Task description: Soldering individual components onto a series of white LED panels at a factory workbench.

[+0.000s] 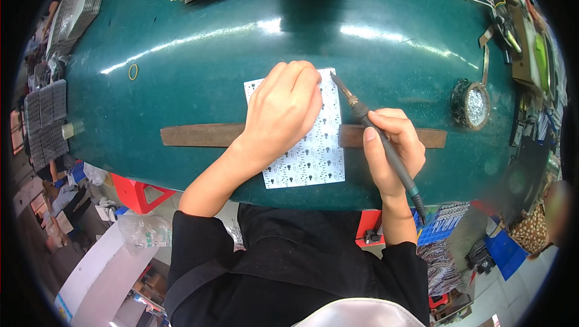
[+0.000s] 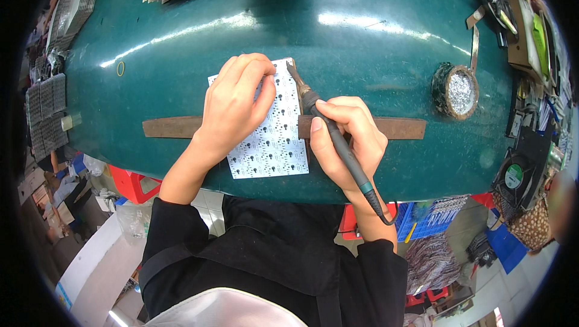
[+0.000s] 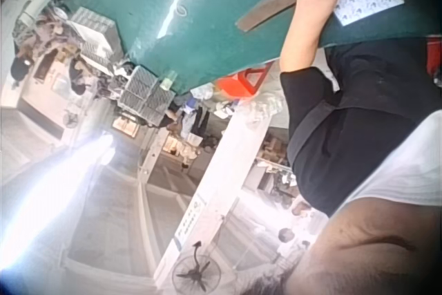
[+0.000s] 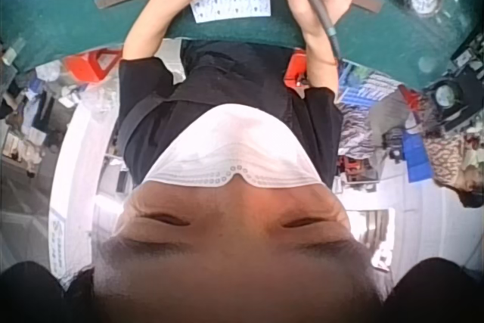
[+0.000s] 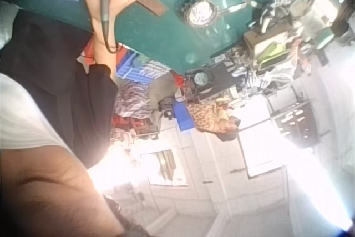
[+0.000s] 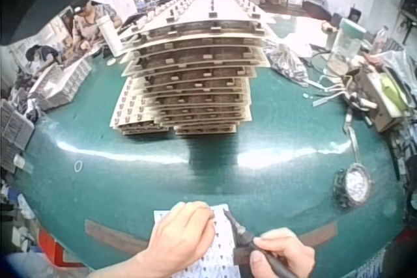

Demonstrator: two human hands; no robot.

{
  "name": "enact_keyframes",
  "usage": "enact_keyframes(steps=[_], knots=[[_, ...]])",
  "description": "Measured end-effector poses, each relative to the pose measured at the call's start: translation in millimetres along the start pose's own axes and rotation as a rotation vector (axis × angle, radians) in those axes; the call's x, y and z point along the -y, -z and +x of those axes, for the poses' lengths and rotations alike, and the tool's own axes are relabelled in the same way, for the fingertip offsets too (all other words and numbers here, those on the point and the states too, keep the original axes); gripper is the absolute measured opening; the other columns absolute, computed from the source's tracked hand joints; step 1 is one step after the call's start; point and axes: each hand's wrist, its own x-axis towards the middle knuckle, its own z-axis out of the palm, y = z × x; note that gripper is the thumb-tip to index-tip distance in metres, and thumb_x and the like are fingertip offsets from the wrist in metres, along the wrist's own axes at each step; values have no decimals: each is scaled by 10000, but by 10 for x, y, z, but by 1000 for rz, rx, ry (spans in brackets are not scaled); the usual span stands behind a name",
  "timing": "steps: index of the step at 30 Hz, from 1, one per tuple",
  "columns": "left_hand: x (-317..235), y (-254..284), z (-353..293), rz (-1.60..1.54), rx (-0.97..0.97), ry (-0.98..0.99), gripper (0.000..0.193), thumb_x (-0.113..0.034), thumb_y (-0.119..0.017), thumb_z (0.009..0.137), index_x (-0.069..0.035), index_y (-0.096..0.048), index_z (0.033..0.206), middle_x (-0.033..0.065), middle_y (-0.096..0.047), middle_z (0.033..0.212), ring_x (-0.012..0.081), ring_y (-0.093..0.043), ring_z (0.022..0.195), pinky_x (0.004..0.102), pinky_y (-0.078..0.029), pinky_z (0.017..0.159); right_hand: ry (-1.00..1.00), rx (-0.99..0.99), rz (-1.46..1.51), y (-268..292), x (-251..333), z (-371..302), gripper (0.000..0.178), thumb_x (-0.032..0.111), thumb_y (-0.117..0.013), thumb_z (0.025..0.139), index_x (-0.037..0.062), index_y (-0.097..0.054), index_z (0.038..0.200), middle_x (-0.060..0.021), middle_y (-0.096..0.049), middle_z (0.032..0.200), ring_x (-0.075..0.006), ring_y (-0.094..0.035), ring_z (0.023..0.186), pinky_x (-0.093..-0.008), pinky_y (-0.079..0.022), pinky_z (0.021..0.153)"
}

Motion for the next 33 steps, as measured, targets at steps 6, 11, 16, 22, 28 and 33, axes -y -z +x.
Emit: enact_keyframes(steps=[6, 11, 16, 22, 28, 33], knots=[[-4, -6, -1, 1, -2, -5, 137, 30, -662, 781, -16, -603, 896, 105, -636, 917, 277, -618, 800, 365, -513, 716, -45, 10, 21, -5, -13, 9, 205, -23, -709, 804, -20, -671, 1005, -96, -647, 921, -57, -492, 622, -203, -413, 557], [20, 28, -42, 1, 12, 12, 142, 26, -656, 788, -18, -612, 916, 105, -650, 949, 274, -633, 847, 357, -520, 740, -10, -308, -210, 275, 86, -107, 187, 37, -679, 876, -24, -665, 1053, -103, -640, 982, -118, -555, 765, -254, -465, 683], [23, 48, -31, -86, 14, 45, 131, 13, -645, 815, -12, -611, 939, 123, -642, 947, 295, -639, 822, 368, -528, 717, -165, -534, -1016, 884, -136, -451, 290, 68, -621, 943, -19, -573, 1215, -118, -581, 1103, -169, -564, 952, -276, -457, 859], [3, 118, -87, -179, 51, 81, 154, 9, -632, 830, -6, -598, 980, 146, -620, 917, 324, -631, 786, 401, -522, 692, -85, -376, -146, 563, 77, -517, 277, 37, -648, 881, -43, -593, 1141, -170, -608, 1072, -156, -574, 856, -248, -462, 737], [-24, 29, -115, -166, 29, 51, 132, 22, -639, 815, -8, -576, 927, 136, -610, 871, 308, -625, 806, 387, -510, 713, -111, -39, 82, 64, 107, -271, 198, -5, -689, 821, -39, -654, 1013, -125, -648, 948, -108, -531, 687, -221, -417, 603], [-40, -8, -94, -144, 20, 81, 125, 38, -652, 806, -5, -572, 892, 126, -618, 866, 292, -628, 793, 378, -506, 696, -117, -35, 70, 24, 101, -236, 196, -16, -685, 820, -35, -656, 1013, -118, -646, 937, -86, -509, 647, -215, -405, 579]])
